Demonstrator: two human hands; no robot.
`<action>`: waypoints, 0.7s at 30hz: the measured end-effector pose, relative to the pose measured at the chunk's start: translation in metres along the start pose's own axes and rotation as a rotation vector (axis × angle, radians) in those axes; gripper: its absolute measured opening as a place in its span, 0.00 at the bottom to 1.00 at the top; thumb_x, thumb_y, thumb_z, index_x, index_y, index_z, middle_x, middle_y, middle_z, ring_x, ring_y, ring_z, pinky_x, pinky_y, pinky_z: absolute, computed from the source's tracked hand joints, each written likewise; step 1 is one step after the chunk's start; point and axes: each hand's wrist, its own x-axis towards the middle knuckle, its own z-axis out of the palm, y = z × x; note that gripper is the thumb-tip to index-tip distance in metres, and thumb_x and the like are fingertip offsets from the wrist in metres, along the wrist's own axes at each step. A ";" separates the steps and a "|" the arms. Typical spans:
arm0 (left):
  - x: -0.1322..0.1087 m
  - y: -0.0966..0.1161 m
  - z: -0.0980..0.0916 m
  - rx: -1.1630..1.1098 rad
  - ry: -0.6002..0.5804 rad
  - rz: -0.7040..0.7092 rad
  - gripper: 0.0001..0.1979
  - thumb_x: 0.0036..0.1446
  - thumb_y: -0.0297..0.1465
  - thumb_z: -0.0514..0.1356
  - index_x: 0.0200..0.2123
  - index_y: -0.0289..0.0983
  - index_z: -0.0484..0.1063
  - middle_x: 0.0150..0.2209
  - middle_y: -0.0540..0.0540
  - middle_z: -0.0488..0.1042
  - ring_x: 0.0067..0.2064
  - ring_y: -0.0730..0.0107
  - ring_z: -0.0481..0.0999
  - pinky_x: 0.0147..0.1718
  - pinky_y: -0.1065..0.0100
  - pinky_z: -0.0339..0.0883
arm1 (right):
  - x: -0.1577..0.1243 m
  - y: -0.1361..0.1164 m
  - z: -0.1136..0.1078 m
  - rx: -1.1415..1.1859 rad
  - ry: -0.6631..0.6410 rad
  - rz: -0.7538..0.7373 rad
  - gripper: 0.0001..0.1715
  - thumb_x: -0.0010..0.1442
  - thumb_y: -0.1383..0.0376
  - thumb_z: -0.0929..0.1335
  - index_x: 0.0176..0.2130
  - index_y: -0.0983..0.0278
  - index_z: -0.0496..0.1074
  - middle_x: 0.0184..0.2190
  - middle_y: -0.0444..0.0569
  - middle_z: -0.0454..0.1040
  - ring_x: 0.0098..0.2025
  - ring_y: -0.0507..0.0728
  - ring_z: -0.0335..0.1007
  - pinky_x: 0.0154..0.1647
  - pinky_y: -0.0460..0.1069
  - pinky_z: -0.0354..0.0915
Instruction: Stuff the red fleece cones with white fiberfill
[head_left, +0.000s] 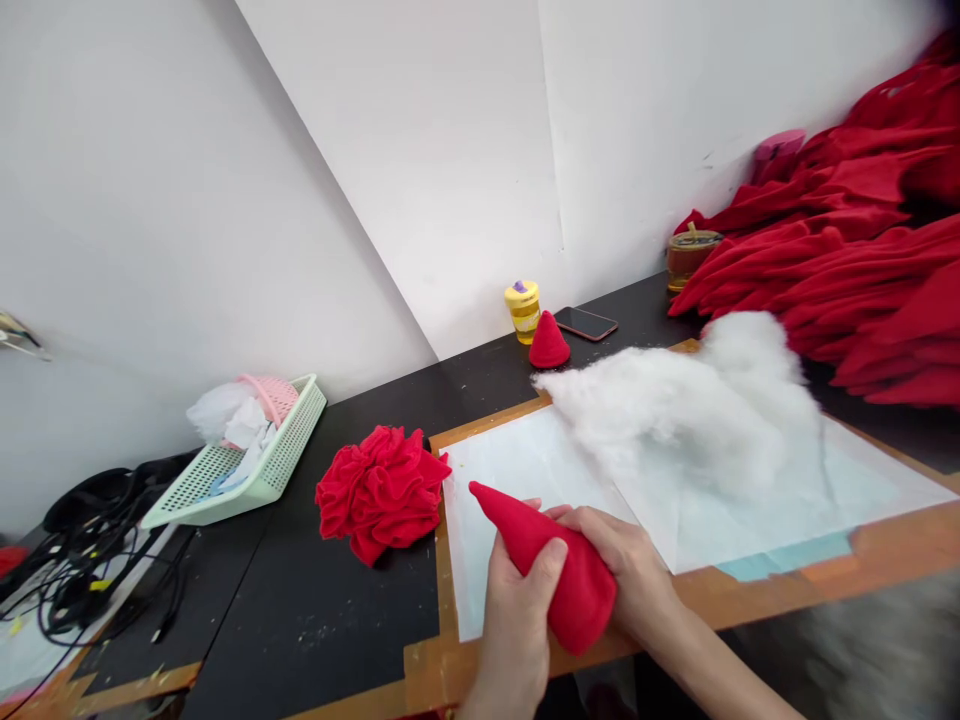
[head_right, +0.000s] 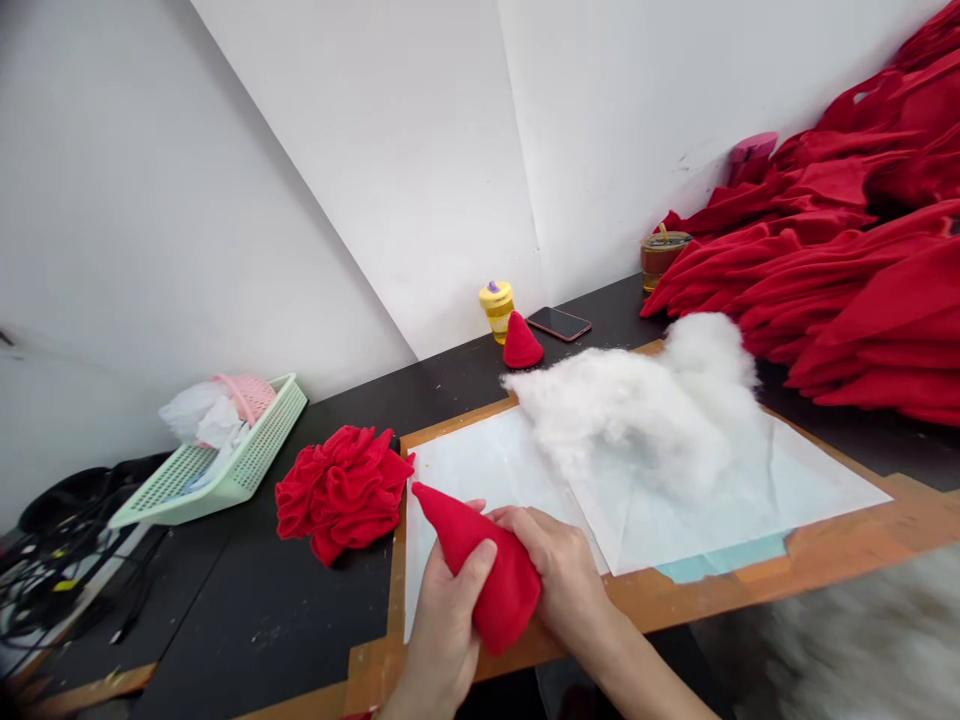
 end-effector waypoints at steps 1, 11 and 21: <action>-0.002 -0.003 0.001 0.029 -0.004 0.015 0.26 0.51 0.39 0.73 0.52 0.38 0.73 0.52 0.38 0.79 0.56 0.48 0.77 0.57 0.53 0.70 | -0.001 -0.001 0.002 -0.026 0.040 -0.016 0.11 0.63 0.71 0.63 0.40 0.60 0.73 0.33 0.47 0.79 0.30 0.55 0.76 0.29 0.46 0.66; -0.006 -0.008 0.022 0.035 0.065 0.069 0.25 0.53 0.44 0.70 0.50 0.35 0.77 0.53 0.36 0.79 0.58 0.45 0.76 0.58 0.54 0.70 | -0.003 -0.003 0.011 -0.246 0.328 -0.022 0.08 0.66 0.69 0.63 0.34 0.59 0.65 0.23 0.43 0.69 0.23 0.54 0.66 0.23 0.47 0.57; -0.007 -0.010 0.018 0.149 0.028 0.075 0.22 0.53 0.43 0.71 0.44 0.34 0.77 0.42 0.40 0.83 0.45 0.52 0.82 0.47 0.60 0.75 | 0.005 -0.009 0.014 -0.126 0.324 -0.010 0.19 0.64 0.74 0.60 0.24 0.60 0.53 0.22 0.41 0.59 0.23 0.52 0.57 0.24 0.48 0.50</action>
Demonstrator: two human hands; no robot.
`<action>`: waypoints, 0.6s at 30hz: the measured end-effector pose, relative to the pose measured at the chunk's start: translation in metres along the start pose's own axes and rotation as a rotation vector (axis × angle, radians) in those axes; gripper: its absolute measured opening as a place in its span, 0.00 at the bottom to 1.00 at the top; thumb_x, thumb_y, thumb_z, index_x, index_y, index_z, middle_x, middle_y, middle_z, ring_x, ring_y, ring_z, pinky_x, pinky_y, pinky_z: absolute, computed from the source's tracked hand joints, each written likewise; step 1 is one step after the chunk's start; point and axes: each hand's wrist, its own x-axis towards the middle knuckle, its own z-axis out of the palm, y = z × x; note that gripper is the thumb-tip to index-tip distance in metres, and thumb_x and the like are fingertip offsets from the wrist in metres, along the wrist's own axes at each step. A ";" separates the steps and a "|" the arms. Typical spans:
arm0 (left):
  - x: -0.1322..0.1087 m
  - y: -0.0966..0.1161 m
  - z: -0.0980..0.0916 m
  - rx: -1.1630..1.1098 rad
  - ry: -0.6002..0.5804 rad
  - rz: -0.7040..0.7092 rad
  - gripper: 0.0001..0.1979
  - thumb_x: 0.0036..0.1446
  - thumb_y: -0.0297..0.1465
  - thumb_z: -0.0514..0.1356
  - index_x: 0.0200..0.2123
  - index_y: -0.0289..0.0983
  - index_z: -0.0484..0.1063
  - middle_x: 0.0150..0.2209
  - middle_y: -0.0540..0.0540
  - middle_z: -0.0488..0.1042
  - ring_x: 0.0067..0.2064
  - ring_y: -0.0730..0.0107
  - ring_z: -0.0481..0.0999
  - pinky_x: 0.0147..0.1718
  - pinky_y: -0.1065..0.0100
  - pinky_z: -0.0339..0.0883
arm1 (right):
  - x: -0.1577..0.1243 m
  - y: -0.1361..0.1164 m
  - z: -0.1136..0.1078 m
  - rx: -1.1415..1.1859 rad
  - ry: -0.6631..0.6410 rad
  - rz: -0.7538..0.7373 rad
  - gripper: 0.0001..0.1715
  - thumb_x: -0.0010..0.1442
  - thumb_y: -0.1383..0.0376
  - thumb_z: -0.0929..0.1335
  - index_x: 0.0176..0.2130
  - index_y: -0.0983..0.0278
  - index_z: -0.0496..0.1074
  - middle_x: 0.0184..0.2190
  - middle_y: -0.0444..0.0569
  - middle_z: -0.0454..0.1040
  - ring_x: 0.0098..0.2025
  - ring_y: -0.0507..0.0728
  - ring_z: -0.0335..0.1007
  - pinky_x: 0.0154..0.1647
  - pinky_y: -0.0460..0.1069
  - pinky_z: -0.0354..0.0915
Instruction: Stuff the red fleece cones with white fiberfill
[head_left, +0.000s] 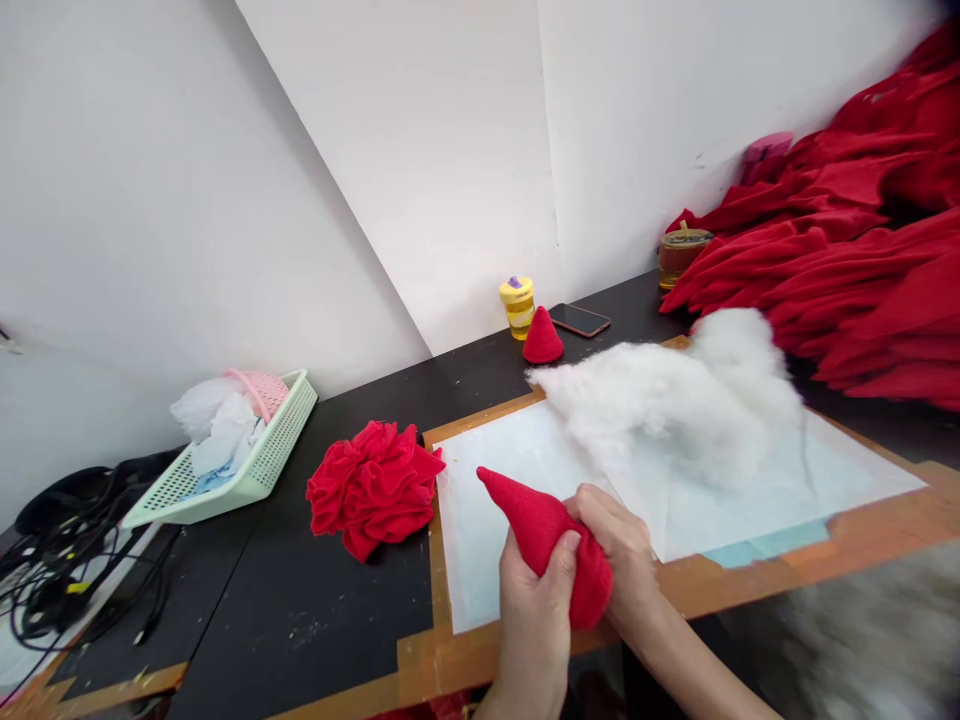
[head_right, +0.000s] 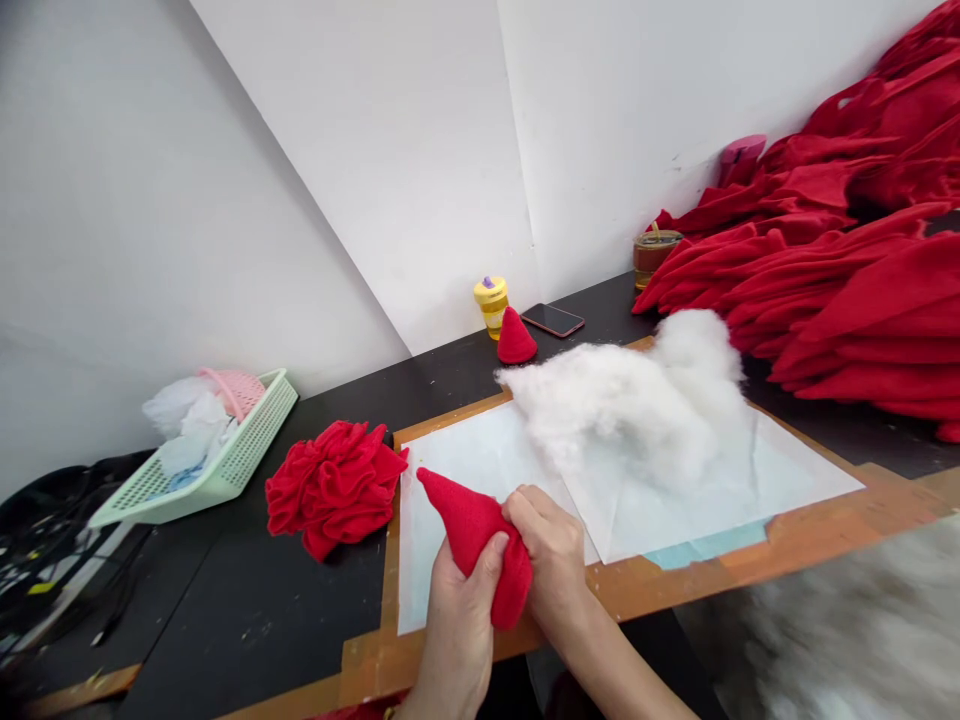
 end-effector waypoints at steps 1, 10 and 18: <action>0.000 0.000 -0.001 -0.003 0.007 -0.001 0.21 0.53 0.43 0.71 0.44 0.34 0.77 0.41 0.40 0.83 0.44 0.54 0.82 0.45 0.61 0.75 | 0.001 0.000 0.002 -0.013 -0.012 0.008 0.19 0.62 0.74 0.60 0.23 0.60 0.52 0.21 0.41 0.59 0.23 0.51 0.56 0.23 0.48 0.48; 0.025 0.016 -0.030 -0.304 0.128 -0.183 0.20 0.51 0.37 0.72 0.45 0.31 0.78 0.43 0.39 0.83 0.43 0.58 0.82 0.42 0.65 0.75 | 0.015 0.014 -0.032 0.470 -0.626 0.324 0.17 0.64 0.62 0.67 0.53 0.58 0.68 0.41 0.47 0.76 0.38 0.56 0.72 0.39 0.50 0.68; 0.020 0.010 -0.025 -0.245 0.071 -0.153 0.21 0.51 0.41 0.72 0.44 0.34 0.78 0.41 0.42 0.83 0.46 0.56 0.81 0.47 0.60 0.74 | 0.006 0.013 -0.005 0.186 -0.389 0.186 0.11 0.55 0.73 0.65 0.38 0.60 0.66 0.34 0.44 0.70 0.33 0.54 0.67 0.33 0.49 0.62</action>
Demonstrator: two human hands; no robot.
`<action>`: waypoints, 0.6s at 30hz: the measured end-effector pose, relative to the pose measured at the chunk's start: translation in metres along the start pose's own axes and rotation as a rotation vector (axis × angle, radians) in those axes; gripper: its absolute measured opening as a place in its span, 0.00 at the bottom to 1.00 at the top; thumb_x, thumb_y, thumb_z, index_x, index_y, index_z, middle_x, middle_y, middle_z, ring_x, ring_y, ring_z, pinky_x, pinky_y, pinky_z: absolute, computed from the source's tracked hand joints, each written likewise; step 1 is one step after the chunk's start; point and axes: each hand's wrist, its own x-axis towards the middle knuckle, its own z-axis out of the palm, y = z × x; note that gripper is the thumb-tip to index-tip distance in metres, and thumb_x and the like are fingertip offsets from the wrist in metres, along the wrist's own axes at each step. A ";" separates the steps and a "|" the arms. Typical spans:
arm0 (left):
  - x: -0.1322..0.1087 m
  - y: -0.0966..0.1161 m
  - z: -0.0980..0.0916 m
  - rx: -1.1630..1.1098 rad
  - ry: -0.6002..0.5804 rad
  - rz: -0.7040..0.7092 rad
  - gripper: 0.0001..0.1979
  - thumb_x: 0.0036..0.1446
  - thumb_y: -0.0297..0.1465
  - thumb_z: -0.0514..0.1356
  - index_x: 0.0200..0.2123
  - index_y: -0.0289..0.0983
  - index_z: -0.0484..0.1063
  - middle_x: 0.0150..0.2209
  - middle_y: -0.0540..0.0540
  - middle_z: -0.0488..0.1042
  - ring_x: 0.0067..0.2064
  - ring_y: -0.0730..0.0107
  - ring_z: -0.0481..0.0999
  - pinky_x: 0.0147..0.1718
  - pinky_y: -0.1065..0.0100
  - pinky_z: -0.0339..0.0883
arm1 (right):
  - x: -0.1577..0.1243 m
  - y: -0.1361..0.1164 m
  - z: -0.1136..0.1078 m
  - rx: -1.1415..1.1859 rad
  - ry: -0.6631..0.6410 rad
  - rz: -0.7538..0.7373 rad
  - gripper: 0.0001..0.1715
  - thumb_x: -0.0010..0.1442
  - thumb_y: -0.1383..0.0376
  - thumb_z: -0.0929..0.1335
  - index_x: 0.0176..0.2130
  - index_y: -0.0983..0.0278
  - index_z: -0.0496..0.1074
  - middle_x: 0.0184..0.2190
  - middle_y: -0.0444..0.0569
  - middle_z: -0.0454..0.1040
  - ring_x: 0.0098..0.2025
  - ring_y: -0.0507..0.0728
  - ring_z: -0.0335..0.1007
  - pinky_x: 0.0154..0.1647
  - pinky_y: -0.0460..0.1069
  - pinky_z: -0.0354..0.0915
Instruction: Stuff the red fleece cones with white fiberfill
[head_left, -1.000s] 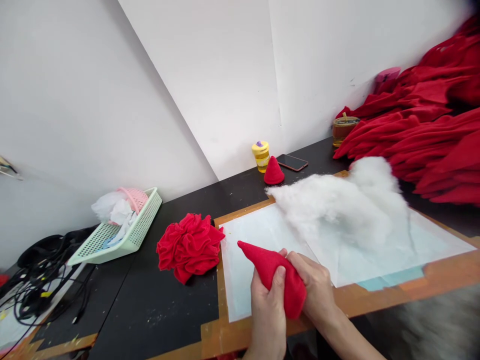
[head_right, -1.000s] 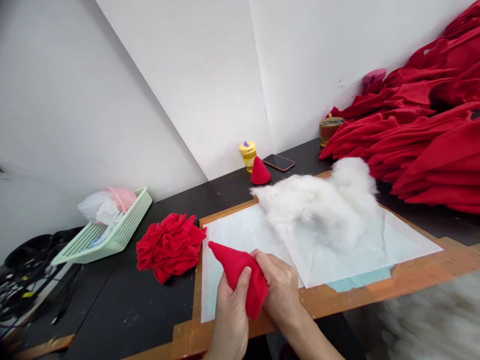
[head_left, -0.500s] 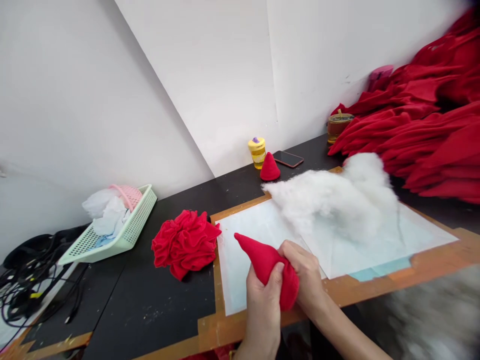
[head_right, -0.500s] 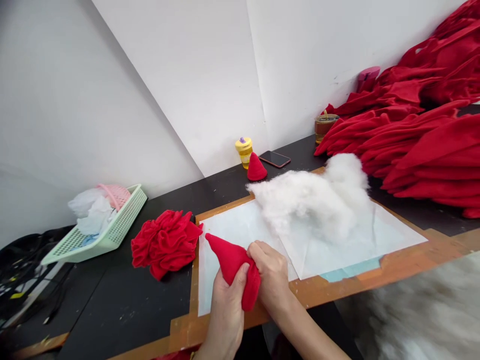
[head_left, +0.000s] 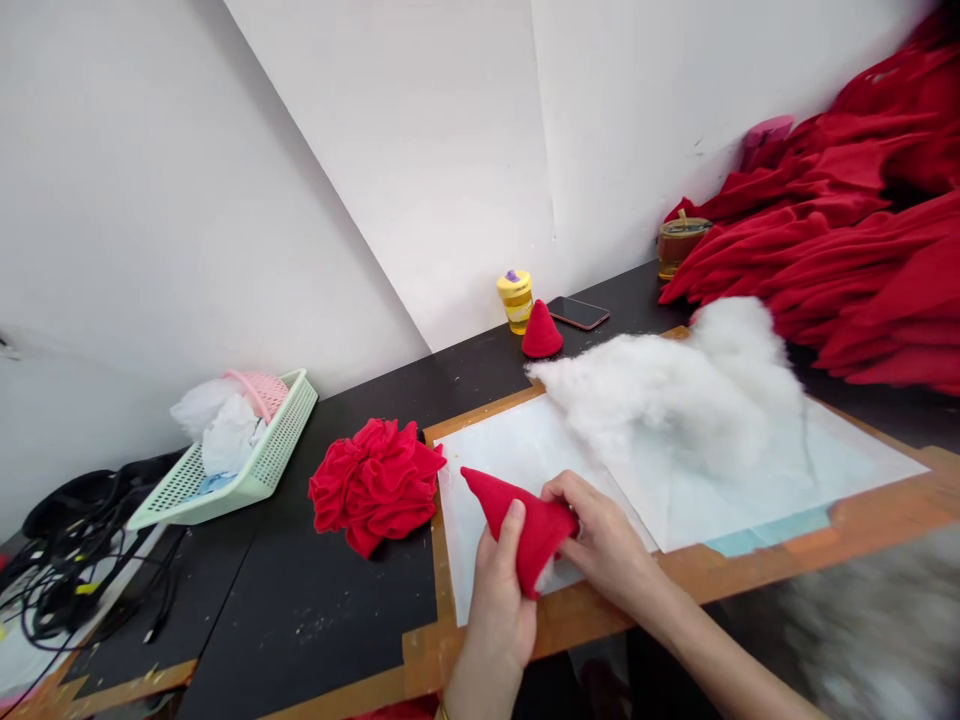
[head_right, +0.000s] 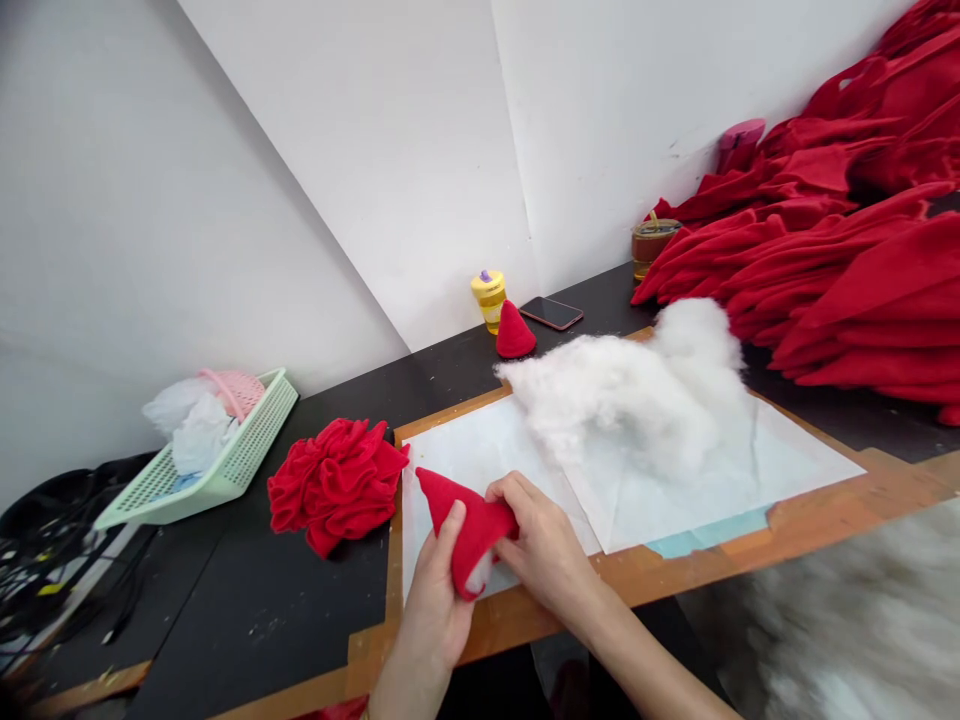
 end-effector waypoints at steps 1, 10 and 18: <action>-0.003 -0.005 0.002 0.051 -0.022 0.039 0.21 0.52 0.41 0.71 0.45 0.35 0.77 0.42 0.42 0.82 0.47 0.55 0.81 0.48 0.60 0.73 | 0.000 0.001 0.006 -0.031 0.062 -0.020 0.09 0.54 0.74 0.63 0.34 0.60 0.64 0.30 0.42 0.68 0.30 0.53 0.65 0.30 0.48 0.59; -0.004 -0.018 0.012 0.251 -0.074 0.149 0.24 0.54 0.37 0.70 0.52 0.35 0.73 0.48 0.39 0.80 0.50 0.55 0.79 0.51 0.61 0.72 | -0.012 0.008 0.004 -0.060 0.238 -0.015 0.11 0.58 0.70 0.63 0.27 0.59 0.57 0.22 0.39 0.62 0.23 0.52 0.58 0.23 0.47 0.52; 0.017 0.013 -0.004 0.233 -0.145 0.131 0.33 0.49 0.37 0.73 0.57 0.35 0.69 0.50 0.37 0.79 0.52 0.49 0.77 0.54 0.54 0.70 | -0.010 0.007 -0.030 0.600 -0.089 0.373 0.32 0.64 0.46 0.68 0.64 0.49 0.64 0.68 0.49 0.62 0.65 0.64 0.63 0.61 0.59 0.65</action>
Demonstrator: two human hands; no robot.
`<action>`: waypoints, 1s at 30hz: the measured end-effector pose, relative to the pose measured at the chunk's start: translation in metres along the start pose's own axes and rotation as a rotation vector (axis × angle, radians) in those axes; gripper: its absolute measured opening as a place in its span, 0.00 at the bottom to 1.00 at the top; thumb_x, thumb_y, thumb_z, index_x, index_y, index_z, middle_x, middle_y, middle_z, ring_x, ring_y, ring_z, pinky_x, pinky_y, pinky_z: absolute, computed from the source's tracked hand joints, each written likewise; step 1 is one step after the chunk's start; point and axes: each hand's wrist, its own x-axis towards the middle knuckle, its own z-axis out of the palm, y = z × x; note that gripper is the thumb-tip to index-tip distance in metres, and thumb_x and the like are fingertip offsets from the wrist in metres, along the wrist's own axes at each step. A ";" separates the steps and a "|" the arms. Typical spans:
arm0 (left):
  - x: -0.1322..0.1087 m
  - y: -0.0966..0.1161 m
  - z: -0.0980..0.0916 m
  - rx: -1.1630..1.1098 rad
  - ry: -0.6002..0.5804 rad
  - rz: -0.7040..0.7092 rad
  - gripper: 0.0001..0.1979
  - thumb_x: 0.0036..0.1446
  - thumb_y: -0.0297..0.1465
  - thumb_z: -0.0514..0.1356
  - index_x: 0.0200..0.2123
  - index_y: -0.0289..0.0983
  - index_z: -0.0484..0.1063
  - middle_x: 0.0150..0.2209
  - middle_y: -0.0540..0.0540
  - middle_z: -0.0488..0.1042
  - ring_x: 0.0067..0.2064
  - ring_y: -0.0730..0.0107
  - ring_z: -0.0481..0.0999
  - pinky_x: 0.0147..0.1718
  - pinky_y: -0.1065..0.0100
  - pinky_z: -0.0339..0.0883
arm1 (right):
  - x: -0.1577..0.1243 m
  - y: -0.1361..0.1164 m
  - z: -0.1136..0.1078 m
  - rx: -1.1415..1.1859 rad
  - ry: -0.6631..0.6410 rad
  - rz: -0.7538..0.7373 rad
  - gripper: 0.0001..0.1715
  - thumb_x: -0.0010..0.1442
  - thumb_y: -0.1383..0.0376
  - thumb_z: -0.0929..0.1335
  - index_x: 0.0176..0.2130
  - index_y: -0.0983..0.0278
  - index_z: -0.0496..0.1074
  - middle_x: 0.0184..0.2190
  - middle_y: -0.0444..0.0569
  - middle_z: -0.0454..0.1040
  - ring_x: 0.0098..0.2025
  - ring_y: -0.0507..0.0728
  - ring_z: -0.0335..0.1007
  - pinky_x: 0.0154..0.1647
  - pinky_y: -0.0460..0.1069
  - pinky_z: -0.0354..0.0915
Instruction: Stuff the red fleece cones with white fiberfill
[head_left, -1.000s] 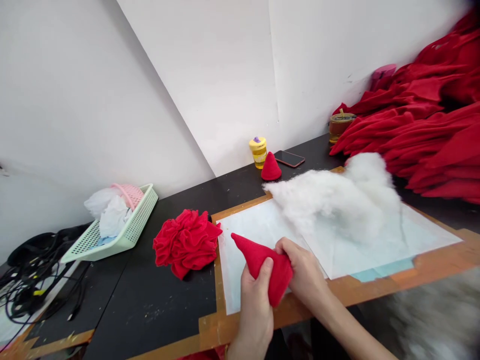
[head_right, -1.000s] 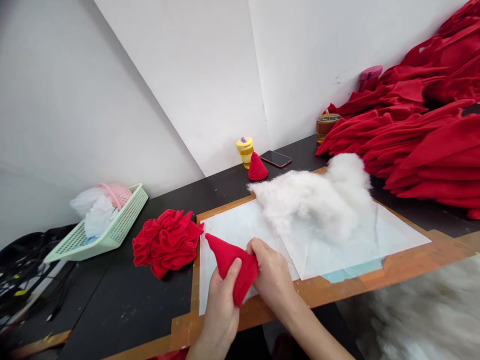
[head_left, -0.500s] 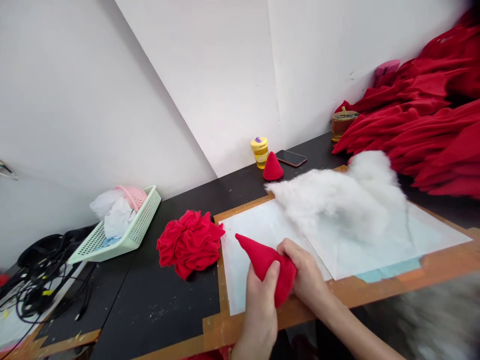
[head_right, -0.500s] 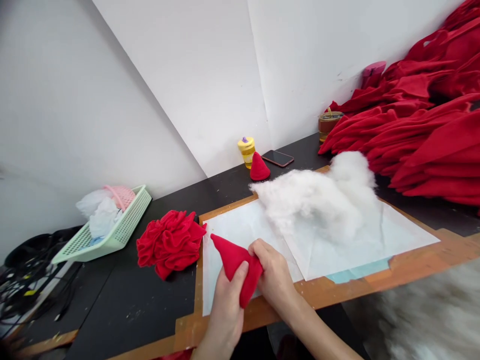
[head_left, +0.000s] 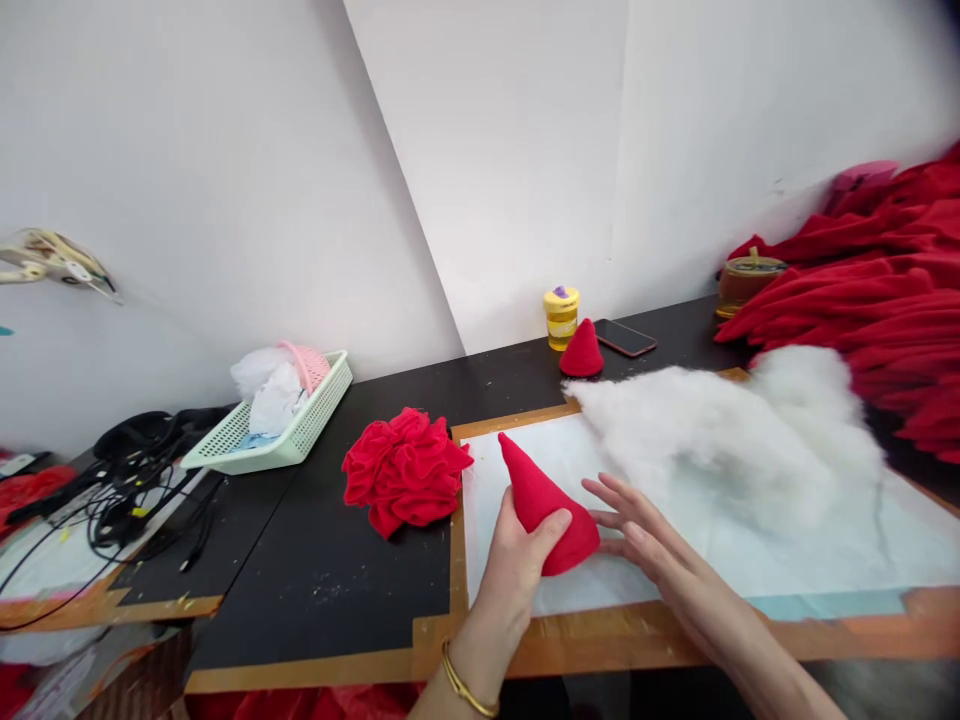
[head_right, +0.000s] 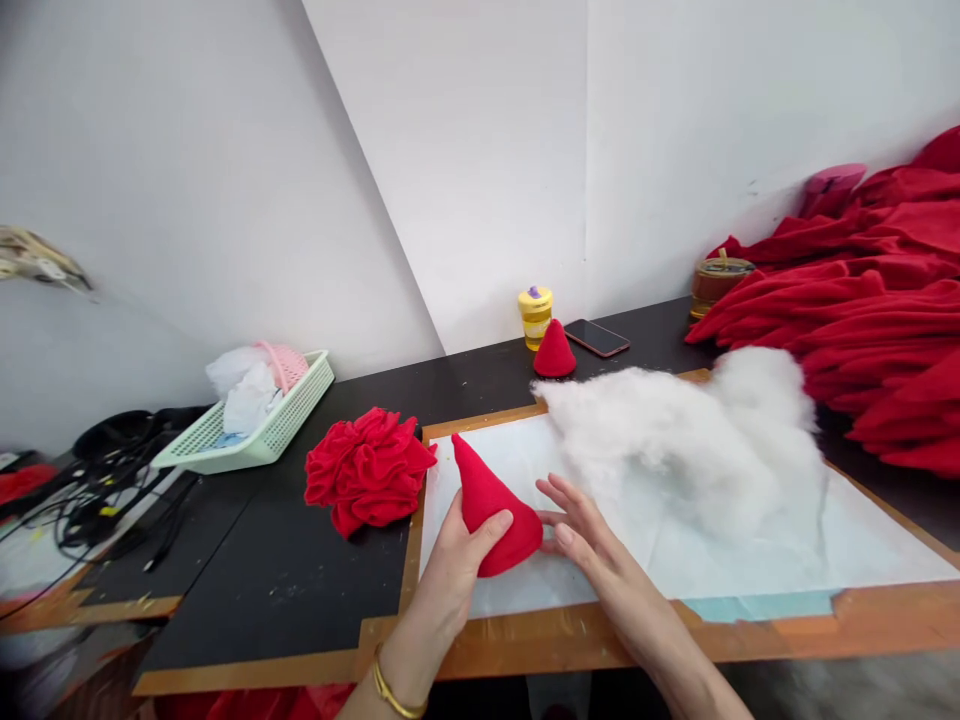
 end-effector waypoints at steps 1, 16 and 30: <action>0.000 0.000 0.001 -0.022 -0.029 0.012 0.33 0.52 0.40 0.71 0.59 0.36 0.68 0.53 0.36 0.78 0.55 0.48 0.76 0.56 0.54 0.68 | 0.002 0.000 0.006 0.035 0.039 0.034 0.33 0.63 0.45 0.69 0.63 0.50 0.66 0.68 0.49 0.63 0.65 0.65 0.62 0.62 0.59 0.63; 0.002 0.016 0.011 -0.146 -0.086 0.078 0.24 0.53 0.39 0.69 0.51 0.34 0.75 0.49 0.35 0.80 0.52 0.49 0.77 0.51 0.57 0.68 | 0.026 0.012 0.041 0.354 0.048 0.008 0.20 0.58 0.53 0.75 0.49 0.54 0.77 0.47 0.48 0.80 0.46 0.61 0.77 0.45 0.53 0.74; 0.003 0.019 0.011 -0.192 -0.039 0.042 0.24 0.55 0.39 0.68 0.52 0.34 0.72 0.47 0.37 0.79 0.46 0.54 0.79 0.44 0.60 0.71 | 0.015 -0.010 0.021 -0.492 -0.076 -0.417 0.33 0.66 0.59 0.67 0.67 0.49 0.58 0.71 0.51 0.54 0.70 0.65 0.55 0.62 0.61 0.65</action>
